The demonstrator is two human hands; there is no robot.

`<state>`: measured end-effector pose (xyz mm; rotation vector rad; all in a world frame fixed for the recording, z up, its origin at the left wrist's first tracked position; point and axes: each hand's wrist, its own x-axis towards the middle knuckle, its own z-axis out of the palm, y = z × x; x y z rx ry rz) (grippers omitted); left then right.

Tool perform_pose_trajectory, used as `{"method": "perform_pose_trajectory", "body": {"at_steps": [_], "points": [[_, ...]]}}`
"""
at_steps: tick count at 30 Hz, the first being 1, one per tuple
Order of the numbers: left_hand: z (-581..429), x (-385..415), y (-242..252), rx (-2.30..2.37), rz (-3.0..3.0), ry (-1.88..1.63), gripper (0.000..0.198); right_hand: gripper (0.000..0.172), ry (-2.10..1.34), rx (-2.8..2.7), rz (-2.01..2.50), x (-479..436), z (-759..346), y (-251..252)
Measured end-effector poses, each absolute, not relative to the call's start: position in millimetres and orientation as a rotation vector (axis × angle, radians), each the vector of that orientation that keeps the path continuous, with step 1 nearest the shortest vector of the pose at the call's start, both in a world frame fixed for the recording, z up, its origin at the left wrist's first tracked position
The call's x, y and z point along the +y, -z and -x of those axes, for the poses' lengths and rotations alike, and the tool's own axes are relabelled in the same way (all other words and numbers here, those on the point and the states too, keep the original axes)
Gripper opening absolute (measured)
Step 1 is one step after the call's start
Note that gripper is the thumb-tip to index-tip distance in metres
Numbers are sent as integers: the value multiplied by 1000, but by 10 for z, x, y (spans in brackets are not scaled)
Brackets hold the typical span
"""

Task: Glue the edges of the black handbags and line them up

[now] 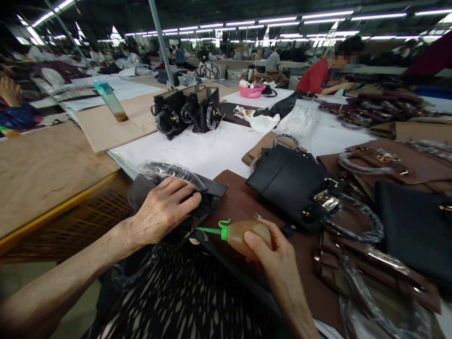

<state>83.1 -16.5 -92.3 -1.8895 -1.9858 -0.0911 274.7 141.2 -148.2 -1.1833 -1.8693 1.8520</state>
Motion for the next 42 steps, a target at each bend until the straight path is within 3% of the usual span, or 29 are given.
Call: {"method": "perform_pose_trajectory", "body": {"at_steps": [12, 42], "points": [[-848, -144, 909, -1980, 1874, 74, 21, 50, -1859, -1851, 1175, 1249, -2716, 1330], [-854, -143, 889, -1988, 1887, 53, 22, 51, -2045, -1781, 1124, 1227, -2773, 1519]]}}
